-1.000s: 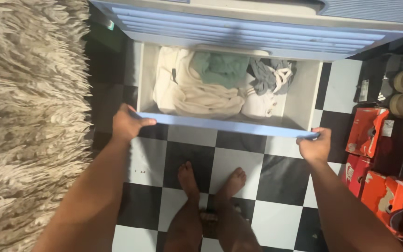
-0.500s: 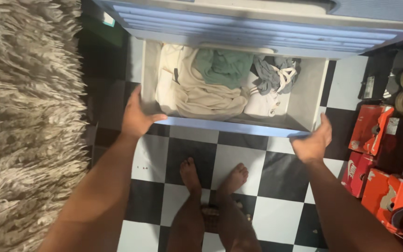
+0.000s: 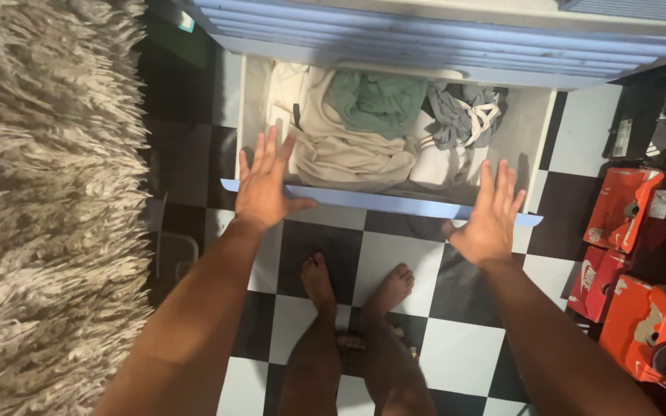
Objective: The person folds various t-shirts and places them into a plastic drawer unit. They open and close multiple drawers, arranging the folded clothes neatly inside.
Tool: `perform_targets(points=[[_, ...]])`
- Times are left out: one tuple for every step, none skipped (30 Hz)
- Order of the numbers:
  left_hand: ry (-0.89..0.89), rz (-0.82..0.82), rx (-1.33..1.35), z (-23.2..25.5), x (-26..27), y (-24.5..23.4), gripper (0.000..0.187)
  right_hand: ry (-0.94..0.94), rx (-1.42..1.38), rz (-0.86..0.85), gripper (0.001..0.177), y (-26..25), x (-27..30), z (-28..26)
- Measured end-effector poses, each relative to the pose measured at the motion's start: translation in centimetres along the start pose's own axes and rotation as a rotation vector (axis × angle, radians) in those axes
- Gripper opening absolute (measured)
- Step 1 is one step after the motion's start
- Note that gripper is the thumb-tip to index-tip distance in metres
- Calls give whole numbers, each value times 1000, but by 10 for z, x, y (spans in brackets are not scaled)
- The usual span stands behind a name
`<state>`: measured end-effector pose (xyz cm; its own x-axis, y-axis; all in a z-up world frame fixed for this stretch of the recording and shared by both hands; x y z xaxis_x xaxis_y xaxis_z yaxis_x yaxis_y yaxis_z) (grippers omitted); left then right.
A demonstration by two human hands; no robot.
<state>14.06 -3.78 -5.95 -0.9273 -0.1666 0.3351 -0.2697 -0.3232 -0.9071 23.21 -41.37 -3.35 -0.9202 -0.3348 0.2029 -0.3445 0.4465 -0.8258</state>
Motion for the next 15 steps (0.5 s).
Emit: perform_targets(points=[[1,7,-1,-1,1,1,133,-6,-8,5,128,0,1,-1],[2,15,-2,-2,3,2,132,-11,-16,11,128,0,2,-1],[4,23,-3,-3,5,3,132,-7,-12,11,128,0,3,-2],[4,32,-9,-4,7,3,131,-2,-8,12,127,1,4,-2],[2,40,-16,-5,9,4,130,1,-4,12,126,1,5,-3],[1,48,-23,-6,11,4,129,2,-7,10,126,0,6,-3],[-9,42,-19,-7,12,4,129,3,-11,8,126,-1,7,-3],[-19,36,-15,-8,14,5,129,3,-14,5,126,-1,8,-3],[-29,31,-11,-8,15,5,128,13,-11,-1,127,-2,10,-3],[-29,31,-14,-8,16,5,128,24,-7,-8,128,-3,11,-3],[-29,31,-18,-8,17,5,127,33,-4,-14,128,-3,13,-3],[-28,31,-21,-8,19,4,127,30,-7,-13,128,-3,14,-3],[-35,31,-17,-8,20,4,127,27,-9,-11,128,-3,15,-3],[-41,32,-13,-7,21,4,127,24,-11,-8,128,-4,16,-3],[-48,32,-9,-7,22,3,127,31,-18,-10,128,-4,18,-3]])
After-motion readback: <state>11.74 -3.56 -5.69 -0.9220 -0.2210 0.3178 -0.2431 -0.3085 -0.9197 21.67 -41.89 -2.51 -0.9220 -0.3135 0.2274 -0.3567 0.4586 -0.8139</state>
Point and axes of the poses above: each hand's wrist, its own x-axis away from the middle knuckle, its own y-axis out of the palm, z = x × y, the point moved 2 cm from there along -x, towards the middle knuckle, and after that the axes turned 14 degrees about -x, right-handed, at the moved point
